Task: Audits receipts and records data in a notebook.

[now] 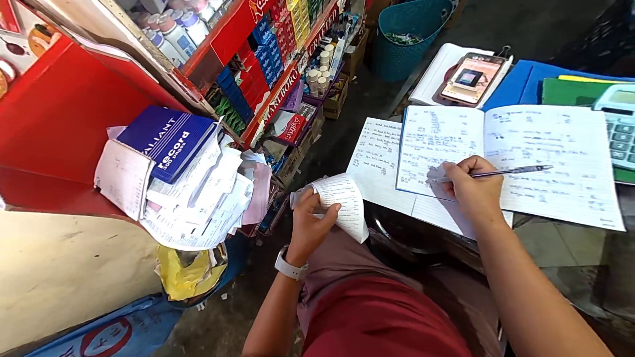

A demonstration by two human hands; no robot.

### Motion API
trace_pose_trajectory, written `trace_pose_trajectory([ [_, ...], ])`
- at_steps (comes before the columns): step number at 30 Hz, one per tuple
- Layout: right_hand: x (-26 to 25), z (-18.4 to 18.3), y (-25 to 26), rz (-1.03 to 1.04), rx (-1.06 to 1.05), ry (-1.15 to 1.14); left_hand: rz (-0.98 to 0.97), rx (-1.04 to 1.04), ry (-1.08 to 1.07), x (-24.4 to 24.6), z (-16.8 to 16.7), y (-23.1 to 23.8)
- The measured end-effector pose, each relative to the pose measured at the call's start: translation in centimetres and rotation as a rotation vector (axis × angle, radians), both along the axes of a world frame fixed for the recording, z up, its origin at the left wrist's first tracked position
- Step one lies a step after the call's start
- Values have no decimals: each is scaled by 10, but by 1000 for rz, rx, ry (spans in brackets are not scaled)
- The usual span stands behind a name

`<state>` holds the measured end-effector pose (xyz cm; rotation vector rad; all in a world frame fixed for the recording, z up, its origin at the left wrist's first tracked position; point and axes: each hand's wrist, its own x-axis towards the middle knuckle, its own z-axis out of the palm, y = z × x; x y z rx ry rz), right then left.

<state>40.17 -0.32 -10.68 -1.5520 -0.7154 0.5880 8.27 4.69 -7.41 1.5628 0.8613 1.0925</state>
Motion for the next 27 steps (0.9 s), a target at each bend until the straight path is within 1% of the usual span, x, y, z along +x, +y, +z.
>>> trace_pose_trajectory([
  [27,0,0,1,-5,10,9,-7,-4,15,-1,0,1],
])
